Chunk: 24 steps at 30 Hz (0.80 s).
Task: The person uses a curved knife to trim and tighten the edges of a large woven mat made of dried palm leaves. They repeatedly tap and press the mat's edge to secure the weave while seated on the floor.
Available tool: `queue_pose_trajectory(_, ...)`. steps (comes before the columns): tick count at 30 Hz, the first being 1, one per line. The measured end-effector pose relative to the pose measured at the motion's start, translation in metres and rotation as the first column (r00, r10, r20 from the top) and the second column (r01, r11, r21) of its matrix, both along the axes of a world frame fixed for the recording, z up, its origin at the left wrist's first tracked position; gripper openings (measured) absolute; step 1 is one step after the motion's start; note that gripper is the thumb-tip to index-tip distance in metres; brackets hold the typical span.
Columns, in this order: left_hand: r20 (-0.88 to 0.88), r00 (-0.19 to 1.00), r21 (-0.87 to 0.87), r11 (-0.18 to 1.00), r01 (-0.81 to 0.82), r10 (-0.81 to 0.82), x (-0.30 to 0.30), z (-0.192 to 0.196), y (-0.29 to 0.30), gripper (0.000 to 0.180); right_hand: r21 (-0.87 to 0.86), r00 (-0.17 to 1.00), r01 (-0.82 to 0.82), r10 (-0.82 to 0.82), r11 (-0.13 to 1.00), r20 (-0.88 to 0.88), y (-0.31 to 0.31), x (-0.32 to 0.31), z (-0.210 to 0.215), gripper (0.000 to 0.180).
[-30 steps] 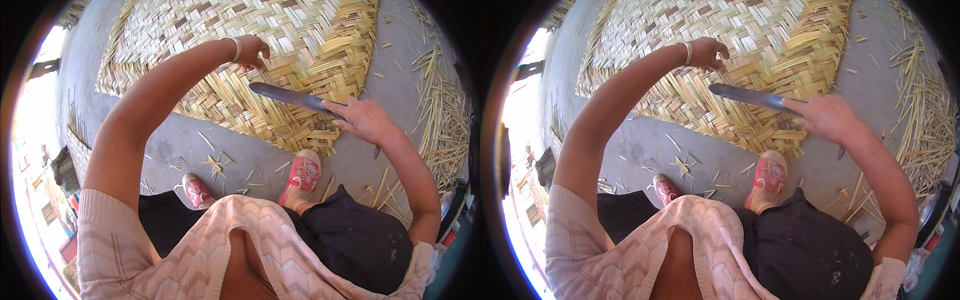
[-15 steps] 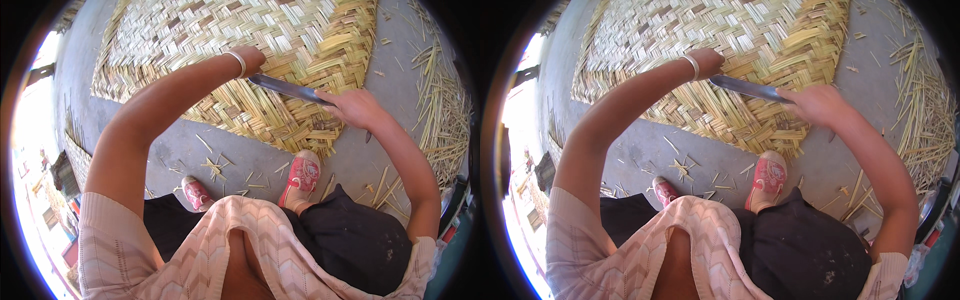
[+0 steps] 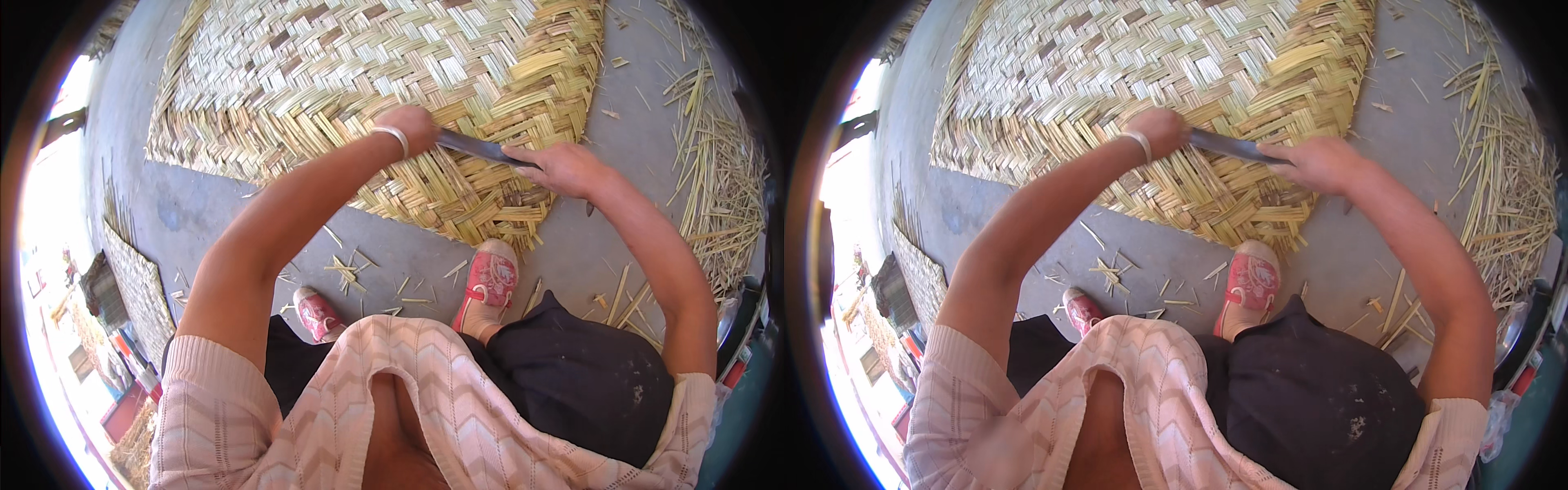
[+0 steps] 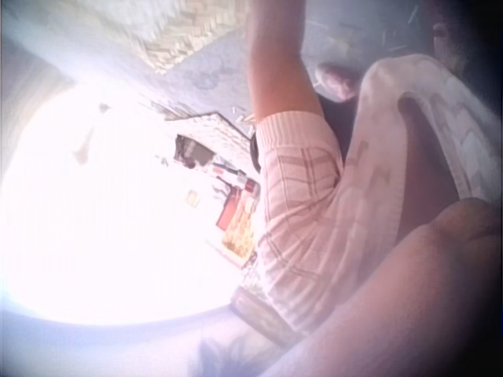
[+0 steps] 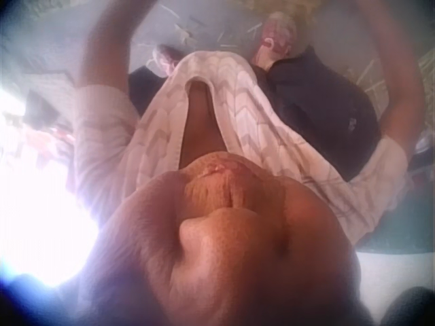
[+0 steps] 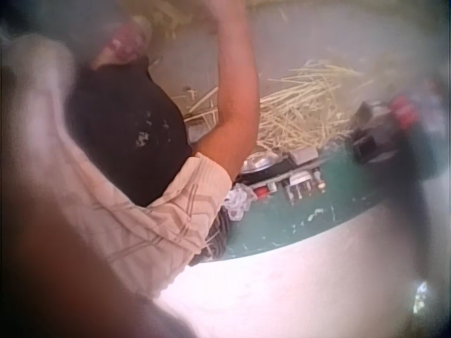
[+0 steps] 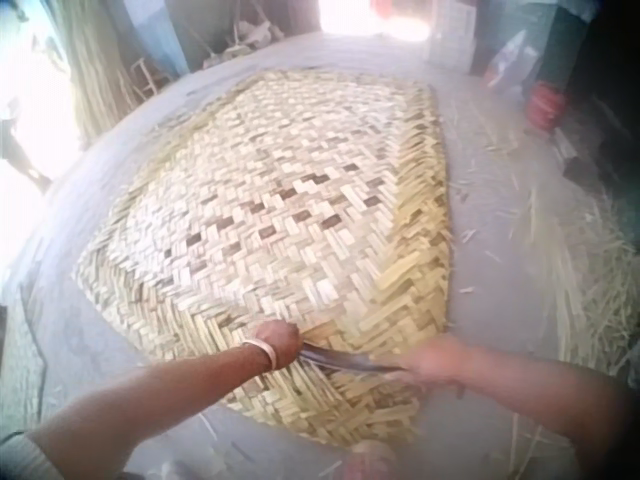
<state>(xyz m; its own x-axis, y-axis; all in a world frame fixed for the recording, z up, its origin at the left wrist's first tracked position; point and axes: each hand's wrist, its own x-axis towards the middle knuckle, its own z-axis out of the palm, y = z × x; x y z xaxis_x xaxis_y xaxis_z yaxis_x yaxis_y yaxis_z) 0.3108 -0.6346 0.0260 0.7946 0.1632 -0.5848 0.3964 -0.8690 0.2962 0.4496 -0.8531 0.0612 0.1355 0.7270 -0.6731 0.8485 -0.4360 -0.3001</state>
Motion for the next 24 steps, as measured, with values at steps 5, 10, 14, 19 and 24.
queue_pose_trajectory(5, 0.194, 0.938, -0.692, 0.638, 0.338, -0.287, -0.045, 0.013, -0.105, 0.022, 0.032, 0.997, 0.054, -0.052, 0.998, -0.051, -0.002, -0.004, -0.002, 0.047)
queue_pose_trajectory(10, 0.265, 0.953, -0.717, 0.691, 0.091, 0.149, -0.103, -0.013, -0.053, 0.03, -0.049, 0.825, 0.438, -0.423, 0.898, -0.376, -0.043, -0.029, 0.008, 0.05)
queue_pose_trajectory(14, -0.181, 0.616, -0.709, 0.333, -0.622, 0.766, -0.089, -0.027, -0.019, 0.049, 0.035, 0.639, 0.626, -0.487, 0.779, -0.595, -0.063, -0.047, 0.017, 0.053)
queue_pose_trajectory(19, -0.405, 0.404, -0.727, -0.022, -0.686, 0.82, -0.066, -0.024, -0.04, 0.048, -0.176, 0.653, 0.564, -0.566, 0.807, -0.503, -0.073, -0.052, 0.055, 0.052)
queue_pose_trajectory(24, -0.467, 0.284, -0.709, -0.163, -0.686, 0.837, -0.073, -0.029, -0.057, 0.027, -0.16, 0.778, 0.428, -0.453, 0.889, -0.436, -0.067, -0.058, 0.071, 0.052)
